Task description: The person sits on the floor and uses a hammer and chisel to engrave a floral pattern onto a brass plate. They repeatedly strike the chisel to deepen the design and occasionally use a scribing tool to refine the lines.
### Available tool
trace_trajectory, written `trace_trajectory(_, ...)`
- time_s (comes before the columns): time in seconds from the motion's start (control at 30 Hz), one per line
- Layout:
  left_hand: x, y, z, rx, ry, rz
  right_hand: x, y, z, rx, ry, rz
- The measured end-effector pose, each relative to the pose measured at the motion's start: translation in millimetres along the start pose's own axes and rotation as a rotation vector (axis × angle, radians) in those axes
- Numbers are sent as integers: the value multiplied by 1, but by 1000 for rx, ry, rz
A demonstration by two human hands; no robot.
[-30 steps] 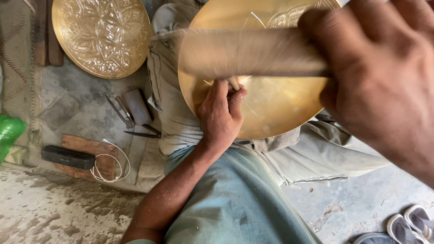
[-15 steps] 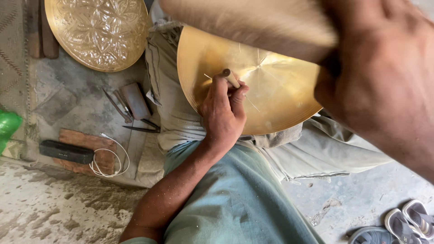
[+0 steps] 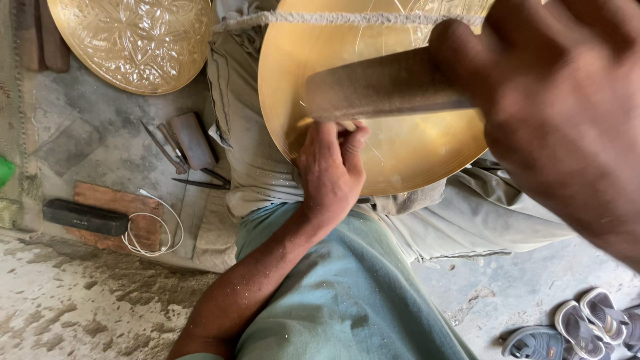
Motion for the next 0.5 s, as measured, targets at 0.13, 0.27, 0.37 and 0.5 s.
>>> trace_trajectory(0.13,-1,2,-4,0,30,-18,10,9,-5,-73,85,155)
trace_trajectory(0.27,-9,5,-7,3,-4,114,-1,20,-8,-210,-12,-282)
trace_trajectory(0.37,-13,6,-9,12,-21,60,-7,22,-6,-245,-48,-421)
trace_trajectory(0.5,-9,5,-9,2,-4,-13,-11,18,-1,-237,-35,-441)
Point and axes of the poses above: each hand's wrist, its own z-axis towards the middle knuckle, its own y-axis out of the palm, x = y × z, the point moved 10 cm from there along z, towards the middle knuckle, and after that the axes turned 6 degrees about -x, right-handed, at the moved point
